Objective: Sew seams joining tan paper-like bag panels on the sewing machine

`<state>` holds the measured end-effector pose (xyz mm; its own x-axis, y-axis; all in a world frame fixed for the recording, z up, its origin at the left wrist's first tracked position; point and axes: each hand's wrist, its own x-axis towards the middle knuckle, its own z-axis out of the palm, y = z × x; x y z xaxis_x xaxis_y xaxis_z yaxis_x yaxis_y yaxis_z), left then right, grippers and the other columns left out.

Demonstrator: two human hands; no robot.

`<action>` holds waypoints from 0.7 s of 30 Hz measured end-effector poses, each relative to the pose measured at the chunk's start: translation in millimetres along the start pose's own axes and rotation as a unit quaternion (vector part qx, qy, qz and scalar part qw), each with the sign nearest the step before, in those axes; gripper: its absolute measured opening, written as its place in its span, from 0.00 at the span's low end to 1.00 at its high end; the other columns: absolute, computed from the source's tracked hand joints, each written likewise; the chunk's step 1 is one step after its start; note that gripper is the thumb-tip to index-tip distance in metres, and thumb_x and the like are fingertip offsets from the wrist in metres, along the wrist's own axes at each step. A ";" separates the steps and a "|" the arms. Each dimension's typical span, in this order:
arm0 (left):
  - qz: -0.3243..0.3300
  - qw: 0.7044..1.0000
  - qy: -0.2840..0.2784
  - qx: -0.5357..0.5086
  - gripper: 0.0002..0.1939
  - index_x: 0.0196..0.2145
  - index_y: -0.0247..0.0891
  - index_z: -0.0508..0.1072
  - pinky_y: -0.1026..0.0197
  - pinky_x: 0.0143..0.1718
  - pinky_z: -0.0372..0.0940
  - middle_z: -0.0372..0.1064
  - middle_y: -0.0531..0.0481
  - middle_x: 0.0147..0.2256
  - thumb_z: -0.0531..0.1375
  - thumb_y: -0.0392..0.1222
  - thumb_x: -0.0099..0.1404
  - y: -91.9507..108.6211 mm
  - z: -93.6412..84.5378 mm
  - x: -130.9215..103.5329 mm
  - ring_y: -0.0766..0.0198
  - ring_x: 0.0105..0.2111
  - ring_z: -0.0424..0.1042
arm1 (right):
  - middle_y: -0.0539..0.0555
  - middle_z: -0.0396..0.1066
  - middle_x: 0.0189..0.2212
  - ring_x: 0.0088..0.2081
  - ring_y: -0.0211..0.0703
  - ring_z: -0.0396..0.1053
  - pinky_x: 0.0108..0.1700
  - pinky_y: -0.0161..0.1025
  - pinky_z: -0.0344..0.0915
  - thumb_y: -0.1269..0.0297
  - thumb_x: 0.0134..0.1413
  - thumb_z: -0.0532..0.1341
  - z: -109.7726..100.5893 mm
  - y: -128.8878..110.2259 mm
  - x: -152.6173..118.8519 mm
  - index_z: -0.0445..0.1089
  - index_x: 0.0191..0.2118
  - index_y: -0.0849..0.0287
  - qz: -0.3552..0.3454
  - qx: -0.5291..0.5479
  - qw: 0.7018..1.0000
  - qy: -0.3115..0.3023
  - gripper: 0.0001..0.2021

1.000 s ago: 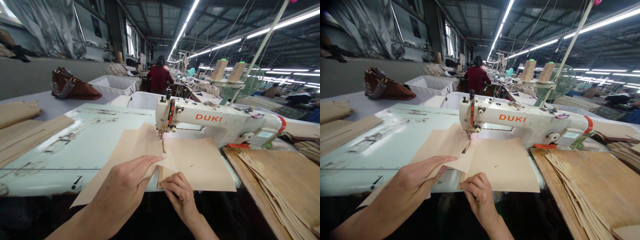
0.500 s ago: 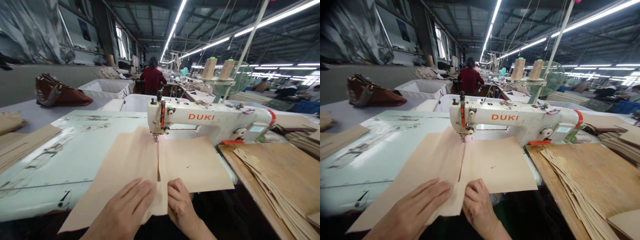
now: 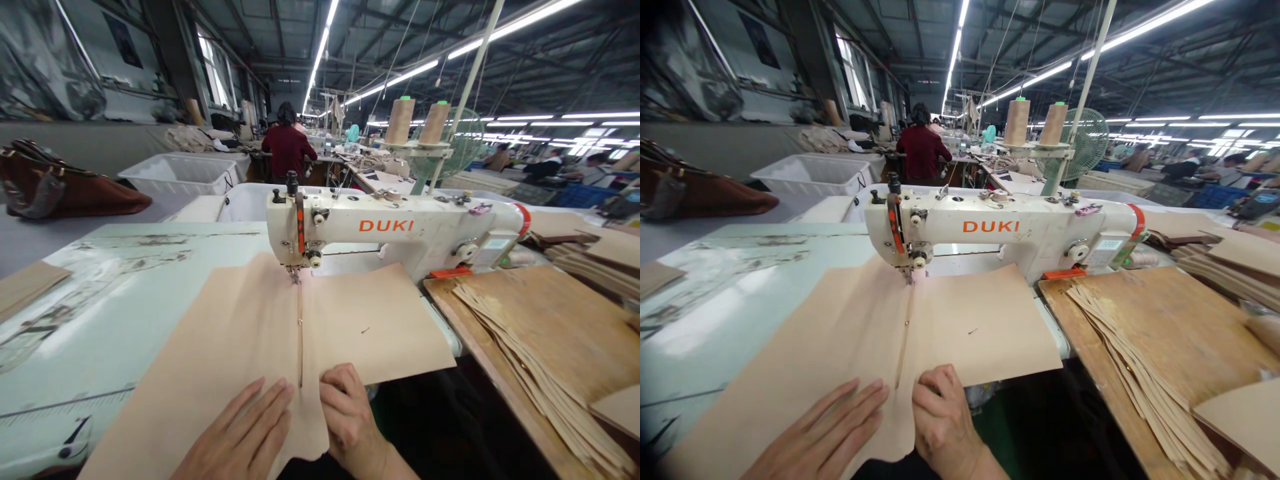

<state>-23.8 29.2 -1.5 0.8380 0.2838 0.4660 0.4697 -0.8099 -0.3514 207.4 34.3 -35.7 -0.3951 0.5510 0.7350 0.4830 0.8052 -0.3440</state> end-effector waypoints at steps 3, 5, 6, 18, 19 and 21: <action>-0.002 1.000 -0.014 -0.007 0.20 0.51 0.35 0.72 0.48 0.68 0.42 0.69 0.42 0.56 0.47 0.31 0.67 0.6 1.0 -2.3 0.56 0.59 0.64 | 0.54 0.67 0.27 0.39 0.45 0.63 0.39 0.45 0.61 0.75 0.65 0.49 0.4 -0.3 0.5 0.65 0.29 0.59 0.003 -0.002 1.000 0.003 0.14; -0.001 1.000 -0.023 -0.011 0.20 0.51 0.35 0.72 0.49 0.68 0.40 0.69 0.42 0.56 0.48 0.30 0.66 2.0 -0.2 -1.2 0.56 0.59 0.65 | 0.55 0.68 0.27 0.39 0.45 0.63 0.39 0.45 0.61 0.75 0.65 0.50 1.0 -0.2 0.5 0.65 0.29 0.59 0.003 0.000 1.000 0.002 0.14; -0.007 0.999 -0.030 -0.015 0.21 0.51 0.35 0.72 0.49 0.68 0.39 0.69 0.42 0.56 0.48 0.29 0.65 3.1 -1.2 0.0 0.57 0.59 0.65 | 0.55 0.69 0.28 0.39 0.45 0.63 0.39 0.46 0.61 0.75 0.65 0.50 1.3 0.0 0.5 0.65 0.30 0.59 0.005 0.001 1.000 0.001 0.14; -0.050 0.996 -0.036 -0.059 0.15 0.53 0.38 0.72 0.62 0.62 0.54 0.72 0.48 0.53 0.55 0.40 0.70 -3.9 -11.7 13.1 0.61 0.53 0.70 | 0.57 0.72 0.40 0.42 0.47 0.64 0.42 0.46 0.63 0.80 0.53 0.51 -15.5 -9.7 10.2 0.66 0.40 0.60 0.037 0.030 0.997 -0.058 0.13; -0.047 0.996 -0.042 -0.070 0.17 0.55 0.39 0.70 0.63 0.61 0.56 0.72 0.49 0.53 0.56 0.40 0.70 -5.9 -12.9 13.5 0.61 0.53 0.70 | 0.55 0.71 0.38 0.40 0.45 0.64 0.41 0.44 0.63 0.80 0.54 0.50 -20.1 -10.2 13.9 0.65 0.39 0.59 0.051 0.041 0.996 -0.061 0.12; -0.069 0.991 -0.058 -0.095 0.22 0.59 0.40 0.67 0.64 0.60 0.58 0.72 0.51 0.53 0.56 0.35 0.67 -9.4 -15.3 14.7 0.62 0.52 0.71 | 0.53 0.69 0.34 0.36 0.42 0.64 0.39 0.42 0.63 0.81 0.56 0.49 -29.2 -8.6 23.8 0.62 0.36 0.58 0.083 0.055 0.994 -0.045 0.12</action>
<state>-20.2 33.1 21.0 0.8012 0.4461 0.3989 0.5299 -0.8386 -0.1262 216.7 34.1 1.8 -0.3876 0.6921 0.6089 0.4610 0.7175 -0.5221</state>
